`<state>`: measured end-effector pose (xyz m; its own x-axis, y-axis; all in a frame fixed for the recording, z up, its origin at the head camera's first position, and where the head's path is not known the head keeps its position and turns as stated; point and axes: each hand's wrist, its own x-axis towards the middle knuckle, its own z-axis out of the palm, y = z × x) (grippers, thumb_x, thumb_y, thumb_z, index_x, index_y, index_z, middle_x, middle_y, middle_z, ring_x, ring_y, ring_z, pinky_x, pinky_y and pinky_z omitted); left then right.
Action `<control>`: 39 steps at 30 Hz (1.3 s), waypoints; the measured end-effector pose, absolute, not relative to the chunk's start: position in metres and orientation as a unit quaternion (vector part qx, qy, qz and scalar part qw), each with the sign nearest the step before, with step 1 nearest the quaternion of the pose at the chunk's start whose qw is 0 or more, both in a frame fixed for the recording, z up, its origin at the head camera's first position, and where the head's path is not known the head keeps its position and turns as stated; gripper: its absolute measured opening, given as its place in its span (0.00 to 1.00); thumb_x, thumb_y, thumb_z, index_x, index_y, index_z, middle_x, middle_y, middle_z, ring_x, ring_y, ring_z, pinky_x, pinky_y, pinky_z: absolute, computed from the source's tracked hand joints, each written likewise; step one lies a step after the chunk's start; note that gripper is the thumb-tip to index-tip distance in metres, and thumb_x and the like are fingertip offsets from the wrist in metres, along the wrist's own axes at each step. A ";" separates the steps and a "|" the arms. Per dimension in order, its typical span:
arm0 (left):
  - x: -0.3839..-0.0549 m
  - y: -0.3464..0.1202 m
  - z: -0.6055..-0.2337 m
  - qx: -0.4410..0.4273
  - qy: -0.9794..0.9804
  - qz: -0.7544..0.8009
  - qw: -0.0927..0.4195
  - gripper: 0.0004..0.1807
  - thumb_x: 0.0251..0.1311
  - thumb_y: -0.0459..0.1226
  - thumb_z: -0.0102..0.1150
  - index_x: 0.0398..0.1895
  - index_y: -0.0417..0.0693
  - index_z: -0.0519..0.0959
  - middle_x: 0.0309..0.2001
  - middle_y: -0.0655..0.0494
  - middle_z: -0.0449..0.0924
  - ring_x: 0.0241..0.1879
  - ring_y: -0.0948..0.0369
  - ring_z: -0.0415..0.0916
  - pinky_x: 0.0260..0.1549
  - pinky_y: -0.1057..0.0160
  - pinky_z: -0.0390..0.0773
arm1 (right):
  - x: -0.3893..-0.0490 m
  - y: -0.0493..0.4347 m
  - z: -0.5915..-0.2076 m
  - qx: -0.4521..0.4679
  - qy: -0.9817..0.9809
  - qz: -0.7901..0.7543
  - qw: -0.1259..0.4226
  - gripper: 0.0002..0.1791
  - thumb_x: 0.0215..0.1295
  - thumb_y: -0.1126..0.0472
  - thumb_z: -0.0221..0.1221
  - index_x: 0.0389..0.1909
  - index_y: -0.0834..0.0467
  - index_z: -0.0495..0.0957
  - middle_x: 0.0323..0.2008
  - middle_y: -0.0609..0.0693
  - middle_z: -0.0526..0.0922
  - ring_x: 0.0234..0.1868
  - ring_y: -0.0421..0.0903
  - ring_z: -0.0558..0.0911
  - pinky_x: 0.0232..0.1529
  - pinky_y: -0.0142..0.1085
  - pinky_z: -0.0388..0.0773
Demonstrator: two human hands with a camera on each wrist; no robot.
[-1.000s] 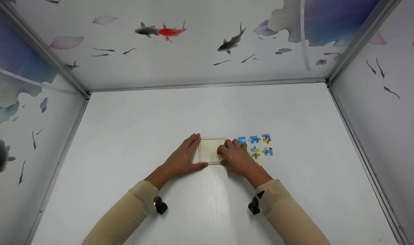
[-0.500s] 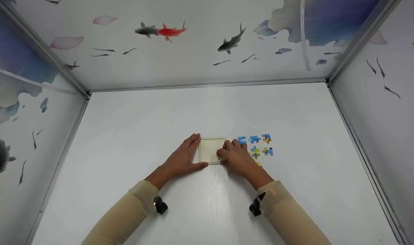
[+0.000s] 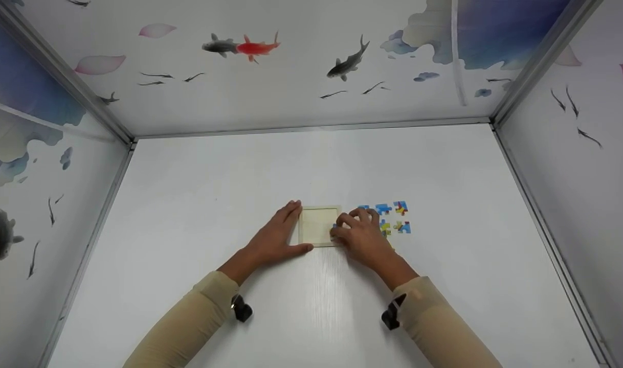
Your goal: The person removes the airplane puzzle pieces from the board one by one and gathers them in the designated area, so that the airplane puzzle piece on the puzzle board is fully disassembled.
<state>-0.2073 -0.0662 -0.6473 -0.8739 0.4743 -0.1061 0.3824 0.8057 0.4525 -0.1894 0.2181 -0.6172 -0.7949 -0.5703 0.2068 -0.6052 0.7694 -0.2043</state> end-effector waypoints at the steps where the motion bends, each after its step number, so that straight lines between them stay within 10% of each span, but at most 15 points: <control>1: -0.207 -0.066 -0.647 0.226 0.944 0.214 0.108 0.62 0.71 0.72 0.58 0.93 0.46 0.46 0.93 0.54 0.42 0.92 0.54 0.43 0.87 0.53 0.58 | -0.189 0.220 -0.617 0.317 -0.936 0.129 0.078 0.15 0.66 0.65 0.77 0.49 0.43 0.94 0.51 0.49 0.87 0.61 0.62 0.80 0.66 0.73 0.71; 39: -0.208 -0.066 -0.647 0.233 0.943 0.215 0.102 0.63 0.71 0.71 0.59 0.92 0.44 0.45 0.92 0.51 0.44 0.92 0.53 0.45 0.88 0.53 0.57 | -0.142 0.336 -0.621 0.233 -0.943 0.189 0.143 0.23 0.51 0.77 0.81 0.45 0.53 0.94 0.51 0.54 0.89 0.57 0.62 0.77 0.62 0.76 0.66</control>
<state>-0.2078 -0.0661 -0.6474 -0.8706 0.4832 -0.0925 0.3953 0.7990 0.4531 -0.1418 0.3357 -0.6208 -0.8511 -0.3848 0.3571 -0.4926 0.8206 -0.2899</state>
